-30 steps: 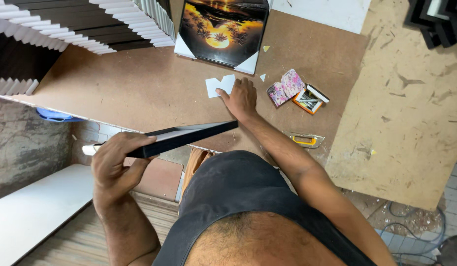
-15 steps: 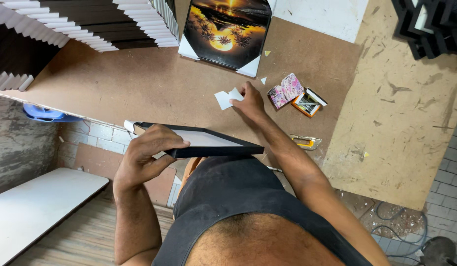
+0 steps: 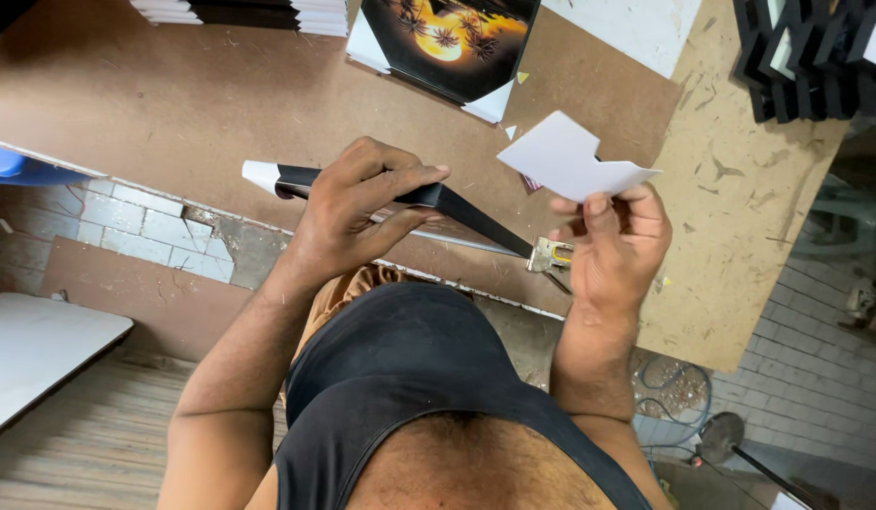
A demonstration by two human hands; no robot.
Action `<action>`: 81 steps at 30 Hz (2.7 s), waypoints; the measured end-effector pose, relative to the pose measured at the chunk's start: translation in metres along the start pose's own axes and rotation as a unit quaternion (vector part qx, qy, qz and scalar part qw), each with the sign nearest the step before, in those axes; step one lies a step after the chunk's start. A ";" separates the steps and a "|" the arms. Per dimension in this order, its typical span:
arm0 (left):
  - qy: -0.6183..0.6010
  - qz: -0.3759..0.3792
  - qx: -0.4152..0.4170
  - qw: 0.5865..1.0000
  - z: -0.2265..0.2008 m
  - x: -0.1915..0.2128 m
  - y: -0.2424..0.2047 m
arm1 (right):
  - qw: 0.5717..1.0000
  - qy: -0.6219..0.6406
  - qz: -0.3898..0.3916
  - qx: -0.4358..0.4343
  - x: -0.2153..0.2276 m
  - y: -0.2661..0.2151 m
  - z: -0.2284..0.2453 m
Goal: The person assembles picture frames by inserting printed images into black frames and securing them with white backing paper. They use a utility knife to trim excess paper and stack the completed frames on the table.
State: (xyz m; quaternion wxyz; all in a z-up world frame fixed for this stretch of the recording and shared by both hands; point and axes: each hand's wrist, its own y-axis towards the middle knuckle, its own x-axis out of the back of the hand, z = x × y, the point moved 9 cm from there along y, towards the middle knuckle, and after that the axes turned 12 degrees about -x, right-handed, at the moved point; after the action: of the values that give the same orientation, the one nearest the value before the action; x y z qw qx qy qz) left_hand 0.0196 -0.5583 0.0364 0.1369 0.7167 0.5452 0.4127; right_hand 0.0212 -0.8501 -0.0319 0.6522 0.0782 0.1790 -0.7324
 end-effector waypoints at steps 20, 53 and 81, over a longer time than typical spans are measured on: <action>-0.054 -0.045 -0.051 0.996 -0.004 -0.009 0.001 | 0.967 -0.209 0.075 0.122 -0.074 -0.028 -0.014; 0.028 0.112 0.093 0.989 -0.051 -0.051 0.007 | 0.911 -0.296 0.265 -0.109 -0.069 0.009 -0.067; 0.263 0.165 0.161 0.937 0.080 -0.270 -0.171 | 0.629 -0.726 0.241 -0.144 0.166 -0.005 -0.217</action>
State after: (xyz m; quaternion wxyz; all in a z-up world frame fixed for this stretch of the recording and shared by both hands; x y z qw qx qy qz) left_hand -0.0531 -0.7167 -0.2435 -0.1984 0.6747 0.4953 0.5099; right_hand -0.0319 -0.9243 -0.2897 0.7274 -0.5329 -0.2742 -0.3343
